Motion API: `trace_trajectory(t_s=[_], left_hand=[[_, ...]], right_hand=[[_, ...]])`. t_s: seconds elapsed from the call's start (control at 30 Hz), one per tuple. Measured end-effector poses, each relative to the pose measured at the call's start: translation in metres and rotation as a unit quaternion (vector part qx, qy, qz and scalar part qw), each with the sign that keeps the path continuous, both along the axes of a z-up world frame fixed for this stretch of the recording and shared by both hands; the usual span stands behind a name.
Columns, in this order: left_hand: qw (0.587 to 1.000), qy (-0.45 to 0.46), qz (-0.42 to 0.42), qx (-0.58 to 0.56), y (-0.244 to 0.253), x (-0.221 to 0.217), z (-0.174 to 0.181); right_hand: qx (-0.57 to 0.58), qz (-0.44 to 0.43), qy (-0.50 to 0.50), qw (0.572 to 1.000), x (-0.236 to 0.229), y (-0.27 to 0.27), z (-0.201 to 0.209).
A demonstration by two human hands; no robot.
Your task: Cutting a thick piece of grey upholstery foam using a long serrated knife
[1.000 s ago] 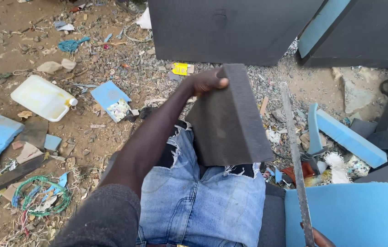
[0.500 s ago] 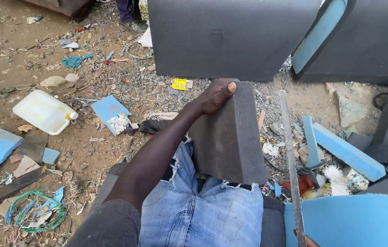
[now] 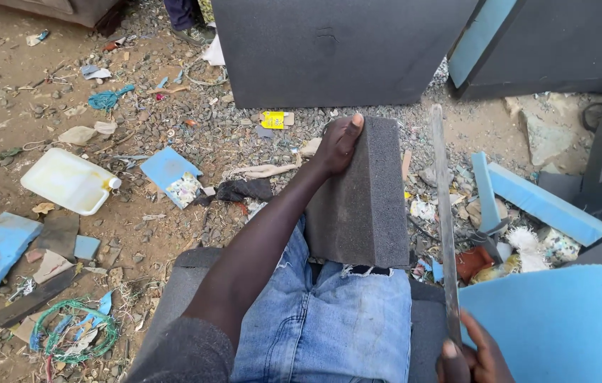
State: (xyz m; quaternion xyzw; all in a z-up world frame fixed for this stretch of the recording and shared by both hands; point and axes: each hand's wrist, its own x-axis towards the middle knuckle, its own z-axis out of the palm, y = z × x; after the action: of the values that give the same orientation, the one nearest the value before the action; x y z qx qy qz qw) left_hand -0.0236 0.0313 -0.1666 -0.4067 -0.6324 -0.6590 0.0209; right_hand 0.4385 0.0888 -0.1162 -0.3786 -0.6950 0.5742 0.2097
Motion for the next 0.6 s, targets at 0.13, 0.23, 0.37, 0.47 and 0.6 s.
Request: trace_trajectory(t_s=[0.13,0.23,0.37,0.47,0.6], left_hand=[[0.998,0.057,-0.015,0.038,-0.021,0.027,0.011],[0.995,0.082,-0.044,0.028,-0.033,0.039,0.022],[0.995,0.093,-0.011,0.037,-0.033,0.041,0.022],[0.997,0.075,-0.007,0.037,-0.030,0.044,0.023],[0.995,0.100,-0.003,0.029,-0.021,0.040,0.020]], right_hand=[[0.274,0.007,0.006,0.962,-0.046,-0.046,0.060],[0.445,0.074,0.043,0.891,-0.070,-0.029,0.046],[0.497,0.118,0.073,0.857,-0.108,-0.035,0.059],[0.531,0.135,0.079,0.833,-0.130,-0.029,0.058],[0.545,0.136,0.078,0.823,-0.154,-0.028,0.066]])
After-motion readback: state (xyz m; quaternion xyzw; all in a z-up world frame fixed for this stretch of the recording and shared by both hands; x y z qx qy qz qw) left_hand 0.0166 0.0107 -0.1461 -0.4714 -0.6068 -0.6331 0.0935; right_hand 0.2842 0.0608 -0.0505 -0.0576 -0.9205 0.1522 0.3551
